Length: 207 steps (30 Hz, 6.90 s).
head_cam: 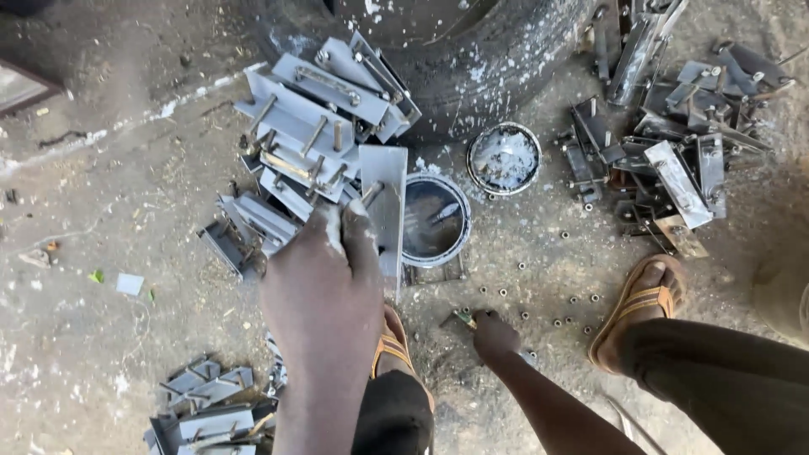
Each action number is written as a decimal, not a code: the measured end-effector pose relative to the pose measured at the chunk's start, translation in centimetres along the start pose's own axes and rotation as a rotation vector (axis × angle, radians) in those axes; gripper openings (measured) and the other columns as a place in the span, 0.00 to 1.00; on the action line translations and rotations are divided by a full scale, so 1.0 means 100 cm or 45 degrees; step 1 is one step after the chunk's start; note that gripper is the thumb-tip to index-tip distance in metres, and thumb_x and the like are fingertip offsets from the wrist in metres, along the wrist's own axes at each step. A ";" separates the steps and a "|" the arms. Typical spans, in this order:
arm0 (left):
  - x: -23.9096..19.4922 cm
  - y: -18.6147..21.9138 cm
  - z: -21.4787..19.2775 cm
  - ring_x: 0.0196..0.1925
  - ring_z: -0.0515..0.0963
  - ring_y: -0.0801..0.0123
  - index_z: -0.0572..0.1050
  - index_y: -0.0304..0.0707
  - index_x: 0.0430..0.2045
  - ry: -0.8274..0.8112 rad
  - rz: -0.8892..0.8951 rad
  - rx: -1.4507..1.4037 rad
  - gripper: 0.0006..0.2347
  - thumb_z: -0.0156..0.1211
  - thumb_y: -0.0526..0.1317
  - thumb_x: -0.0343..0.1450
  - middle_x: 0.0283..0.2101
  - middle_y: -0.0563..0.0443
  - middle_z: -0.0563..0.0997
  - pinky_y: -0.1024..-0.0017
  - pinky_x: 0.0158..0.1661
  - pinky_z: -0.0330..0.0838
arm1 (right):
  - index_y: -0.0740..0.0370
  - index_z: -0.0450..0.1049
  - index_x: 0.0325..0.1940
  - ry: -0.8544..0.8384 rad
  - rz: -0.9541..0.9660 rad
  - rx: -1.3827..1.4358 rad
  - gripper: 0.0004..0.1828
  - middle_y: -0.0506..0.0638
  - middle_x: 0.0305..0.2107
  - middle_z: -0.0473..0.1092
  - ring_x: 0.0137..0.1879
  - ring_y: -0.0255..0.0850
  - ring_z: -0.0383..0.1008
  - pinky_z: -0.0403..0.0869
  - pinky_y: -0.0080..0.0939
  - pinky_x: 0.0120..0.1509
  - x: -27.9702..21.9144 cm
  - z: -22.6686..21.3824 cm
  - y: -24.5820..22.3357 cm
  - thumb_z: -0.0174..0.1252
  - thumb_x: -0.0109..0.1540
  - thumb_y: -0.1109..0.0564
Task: Painting small metal pieces using a paintbrush and a small can of paint.
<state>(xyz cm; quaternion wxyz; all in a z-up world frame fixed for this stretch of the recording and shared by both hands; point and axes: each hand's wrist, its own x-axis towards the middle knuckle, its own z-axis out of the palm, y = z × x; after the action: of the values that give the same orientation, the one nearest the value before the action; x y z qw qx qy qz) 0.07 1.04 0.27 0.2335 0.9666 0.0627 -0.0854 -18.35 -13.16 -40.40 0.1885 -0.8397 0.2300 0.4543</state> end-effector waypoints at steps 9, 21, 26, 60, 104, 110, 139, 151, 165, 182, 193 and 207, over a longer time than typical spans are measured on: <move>0.006 0.010 -0.007 0.25 0.82 0.48 0.78 0.29 0.44 0.125 -0.166 -0.360 0.17 0.46 0.45 0.76 0.20 0.39 0.81 0.54 0.28 0.75 | 0.50 0.62 0.67 -0.024 -0.522 -0.118 0.26 0.66 0.46 0.76 0.57 0.62 0.77 0.75 0.63 0.60 -0.045 -0.151 0.011 0.50 0.64 0.50; 0.016 0.007 0.006 0.36 0.84 0.41 0.80 0.32 0.42 0.243 -0.111 -0.660 0.17 0.42 0.44 0.76 0.27 0.34 0.82 0.49 0.37 0.76 | 0.66 0.81 0.40 0.341 -1.049 1.416 0.06 0.57 0.27 0.74 0.35 0.46 0.74 0.72 0.44 0.48 -0.264 -0.368 -0.004 0.61 0.62 0.61; 0.002 0.022 -0.010 0.29 0.81 0.55 0.78 0.24 0.49 0.213 -0.017 -0.636 0.19 0.41 0.41 0.76 0.27 0.34 0.81 0.57 0.31 0.74 | 0.70 0.79 0.44 -0.020 -1.283 1.593 0.09 0.65 0.32 0.78 0.37 0.53 0.82 0.80 0.50 0.43 -0.247 -0.356 -0.014 0.59 0.63 0.62; 0.009 0.031 0.011 0.28 0.84 0.43 0.80 0.29 0.31 0.345 0.246 -0.473 0.16 0.46 0.42 0.77 0.20 0.34 0.78 0.52 0.31 0.78 | 0.67 0.77 0.47 -0.121 -1.445 1.302 0.09 0.59 0.33 0.78 0.37 0.43 0.82 0.79 0.38 0.45 -0.232 -0.345 -0.052 0.55 0.67 0.61; -0.021 0.048 0.023 0.19 0.74 0.65 0.77 0.39 0.24 -0.100 0.089 -0.836 0.19 0.41 0.46 0.79 0.15 0.47 0.74 0.65 0.25 0.70 | 0.73 0.70 0.60 0.140 -1.174 1.209 0.29 0.60 0.41 0.76 0.36 0.37 0.75 0.81 0.33 0.38 -0.231 -0.352 -0.056 0.69 0.58 0.59; -0.012 0.053 0.029 0.21 0.66 0.72 0.76 0.38 0.23 -0.277 0.100 -1.183 0.16 0.43 0.43 0.78 0.17 0.50 0.70 0.70 0.27 0.64 | 0.71 0.73 0.55 0.389 -1.151 1.080 0.26 0.62 0.41 0.75 0.44 0.41 0.72 0.78 0.44 0.46 -0.242 -0.354 -0.052 0.71 0.57 0.58; 0.033 -0.094 0.037 0.33 0.84 0.53 0.79 0.34 0.38 -0.482 0.196 0.351 0.11 0.49 0.40 0.73 0.28 0.42 0.80 0.59 0.34 0.78 | 0.51 0.76 0.61 0.786 -1.003 0.128 0.26 0.57 0.49 0.75 0.60 0.61 0.74 0.73 0.59 0.61 -0.226 -0.374 -0.039 0.65 0.58 0.50; 0.155 -0.234 0.077 0.43 0.75 0.70 0.78 0.48 0.49 0.181 -0.908 -1.146 0.17 0.37 0.35 0.76 0.42 0.56 0.80 0.68 0.47 0.67 | 0.33 0.68 0.68 0.403 -0.349 -0.110 0.31 0.43 0.73 0.57 0.68 0.49 0.71 0.69 0.57 0.73 -0.229 -0.379 -0.042 0.58 0.59 0.41; 0.080 -0.205 0.118 0.52 0.76 0.25 0.65 0.24 0.58 -0.374 -0.615 -0.028 0.24 0.42 0.50 0.77 0.51 0.20 0.78 0.36 0.48 0.69 | 0.40 0.80 0.54 0.633 -0.362 0.010 0.15 0.43 0.48 0.79 0.44 0.43 0.78 0.72 0.46 0.48 -0.250 -0.434 -0.014 0.57 0.64 0.52; -0.020 0.069 0.373 0.52 0.81 0.45 0.73 0.41 0.42 -0.943 0.602 0.078 0.12 0.53 0.47 0.72 0.48 0.40 0.77 0.48 0.47 0.79 | 0.60 0.69 0.64 0.620 0.084 0.203 0.37 0.66 0.60 0.64 0.55 0.70 0.75 0.76 0.69 0.56 -0.018 -0.353 0.173 0.64 0.58 0.36; -0.031 0.125 0.217 0.31 0.74 0.81 0.75 0.46 0.42 -1.034 0.394 -0.026 0.06 0.54 0.43 0.76 0.46 0.59 0.79 0.84 0.28 0.71 | 0.64 0.72 0.45 0.415 0.096 0.846 0.15 0.49 0.29 0.71 0.31 0.34 0.66 0.66 0.33 0.33 -0.052 -0.396 0.212 0.58 0.64 0.48; -0.061 0.083 0.080 0.52 0.84 0.58 0.80 0.42 0.51 -0.518 -0.517 -1.605 0.17 0.63 0.42 0.67 0.47 0.47 0.87 0.60 0.55 0.74 | 0.58 0.46 0.76 -0.088 -0.530 0.425 0.42 0.60 0.49 0.81 0.52 0.51 0.84 0.82 0.49 0.62 -0.320 -0.403 -0.009 0.53 0.63 0.42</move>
<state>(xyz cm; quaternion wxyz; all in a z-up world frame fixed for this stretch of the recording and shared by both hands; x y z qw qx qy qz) -5.65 -10.44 -1.92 0.7371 0.5804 0.2349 -0.2543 -5.97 -26.80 7.66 0.4214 -0.8102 0.1176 0.3900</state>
